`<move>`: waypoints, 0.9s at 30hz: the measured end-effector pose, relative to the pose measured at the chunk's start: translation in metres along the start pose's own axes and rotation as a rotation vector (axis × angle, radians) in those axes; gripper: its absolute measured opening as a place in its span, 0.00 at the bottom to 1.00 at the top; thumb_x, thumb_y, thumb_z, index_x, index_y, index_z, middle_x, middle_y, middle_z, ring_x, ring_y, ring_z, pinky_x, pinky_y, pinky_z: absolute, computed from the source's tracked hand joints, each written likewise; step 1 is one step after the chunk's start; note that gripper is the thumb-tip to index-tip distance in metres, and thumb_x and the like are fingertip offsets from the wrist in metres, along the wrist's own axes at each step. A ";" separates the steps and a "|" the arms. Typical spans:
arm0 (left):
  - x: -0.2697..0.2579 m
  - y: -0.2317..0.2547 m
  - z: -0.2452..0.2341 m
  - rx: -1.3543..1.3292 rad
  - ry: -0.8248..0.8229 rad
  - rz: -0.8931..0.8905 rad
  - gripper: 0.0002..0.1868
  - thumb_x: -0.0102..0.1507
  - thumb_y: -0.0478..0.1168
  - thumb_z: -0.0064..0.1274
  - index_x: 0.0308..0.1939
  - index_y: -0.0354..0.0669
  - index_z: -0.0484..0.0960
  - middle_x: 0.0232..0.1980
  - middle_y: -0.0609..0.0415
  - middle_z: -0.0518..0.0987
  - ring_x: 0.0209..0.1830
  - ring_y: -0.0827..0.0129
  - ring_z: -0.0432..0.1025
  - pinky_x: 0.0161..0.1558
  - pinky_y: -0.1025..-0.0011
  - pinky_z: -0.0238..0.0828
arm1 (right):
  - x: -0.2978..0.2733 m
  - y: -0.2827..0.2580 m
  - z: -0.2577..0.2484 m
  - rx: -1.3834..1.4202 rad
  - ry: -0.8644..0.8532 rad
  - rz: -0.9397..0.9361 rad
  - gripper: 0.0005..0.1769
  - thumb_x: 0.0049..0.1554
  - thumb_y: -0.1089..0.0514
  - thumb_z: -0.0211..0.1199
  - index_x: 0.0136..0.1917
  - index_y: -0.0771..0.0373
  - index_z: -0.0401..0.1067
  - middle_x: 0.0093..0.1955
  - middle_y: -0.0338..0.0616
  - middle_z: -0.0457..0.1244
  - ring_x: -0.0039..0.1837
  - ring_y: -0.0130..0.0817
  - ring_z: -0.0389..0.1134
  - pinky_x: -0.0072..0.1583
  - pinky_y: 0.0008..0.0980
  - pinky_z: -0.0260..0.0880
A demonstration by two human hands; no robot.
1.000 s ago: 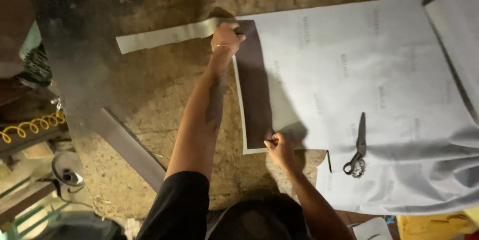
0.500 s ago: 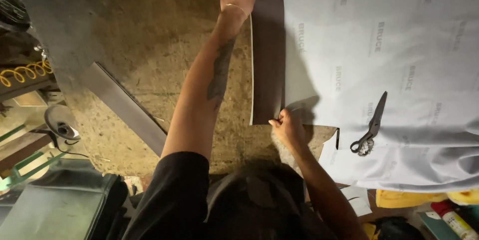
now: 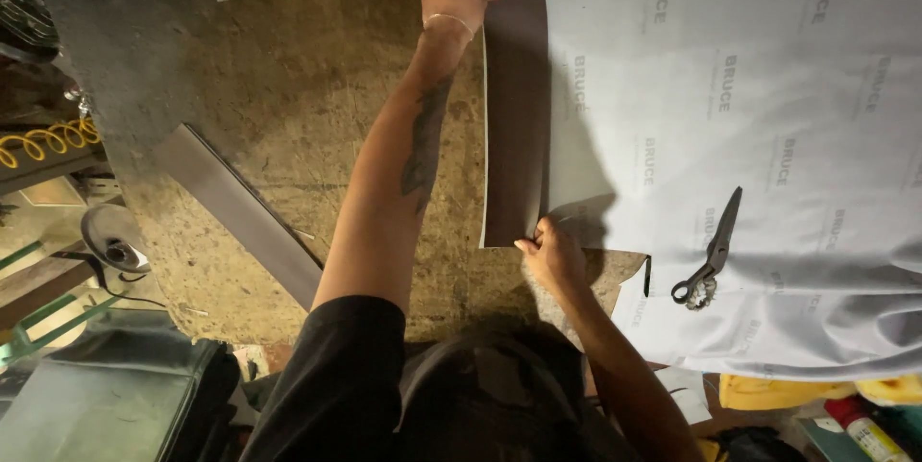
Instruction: The person uses a pair of scissors to cut a long strip of brown material from a larger white sheet on a workbench. They repeatedly align the strip, cut along its edge, and reposition the material to continue cutting.
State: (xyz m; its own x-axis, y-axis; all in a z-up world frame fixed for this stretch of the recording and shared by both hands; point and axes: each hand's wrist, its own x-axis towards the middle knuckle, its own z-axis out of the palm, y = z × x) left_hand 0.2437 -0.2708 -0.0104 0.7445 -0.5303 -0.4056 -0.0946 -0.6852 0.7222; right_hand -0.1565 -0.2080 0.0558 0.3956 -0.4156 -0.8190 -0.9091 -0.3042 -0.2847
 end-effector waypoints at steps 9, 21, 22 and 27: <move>0.020 -0.028 0.016 -0.040 0.077 0.108 0.16 0.51 0.31 0.72 0.22 0.46 0.76 0.24 0.63 0.81 0.25 0.79 0.75 0.29 0.73 0.73 | 0.007 0.014 0.010 -0.028 0.006 -0.096 0.20 0.55 0.46 0.74 0.42 0.59 0.67 0.33 0.38 0.66 0.33 0.29 0.63 0.34 0.32 0.62; 0.005 -0.009 0.004 -0.072 0.018 0.034 0.18 0.55 0.31 0.68 0.20 0.48 0.72 0.22 0.65 0.75 0.25 0.78 0.69 0.29 0.72 0.66 | 0.007 0.020 0.015 -0.004 -0.002 -0.098 0.19 0.57 0.47 0.72 0.42 0.58 0.65 0.33 0.36 0.64 0.32 0.27 0.60 0.34 0.31 0.62; 0.008 -0.013 0.006 -0.063 0.029 0.065 0.21 0.55 0.31 0.69 0.19 0.48 0.69 0.22 0.65 0.74 0.25 0.81 0.70 0.28 0.72 0.65 | 0.009 0.023 0.017 -0.001 0.028 -0.141 0.19 0.57 0.48 0.73 0.42 0.60 0.66 0.33 0.37 0.64 0.32 0.28 0.61 0.34 0.30 0.63; 0.015 -0.023 0.014 -0.039 0.079 0.093 0.17 0.51 0.27 0.61 0.17 0.49 0.70 0.20 0.68 0.69 0.23 0.81 0.65 0.23 0.75 0.60 | 0.009 0.022 0.016 0.012 0.022 -0.134 0.20 0.57 0.48 0.73 0.40 0.58 0.64 0.31 0.36 0.63 0.32 0.28 0.60 0.34 0.31 0.61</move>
State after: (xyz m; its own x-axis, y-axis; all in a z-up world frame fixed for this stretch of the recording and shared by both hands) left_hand 0.2477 -0.2703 -0.0406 0.7838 -0.5483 -0.2915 -0.1407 -0.6141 0.7766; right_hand -0.1754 -0.2047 0.0342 0.5158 -0.3905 -0.7626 -0.8495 -0.3482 -0.3963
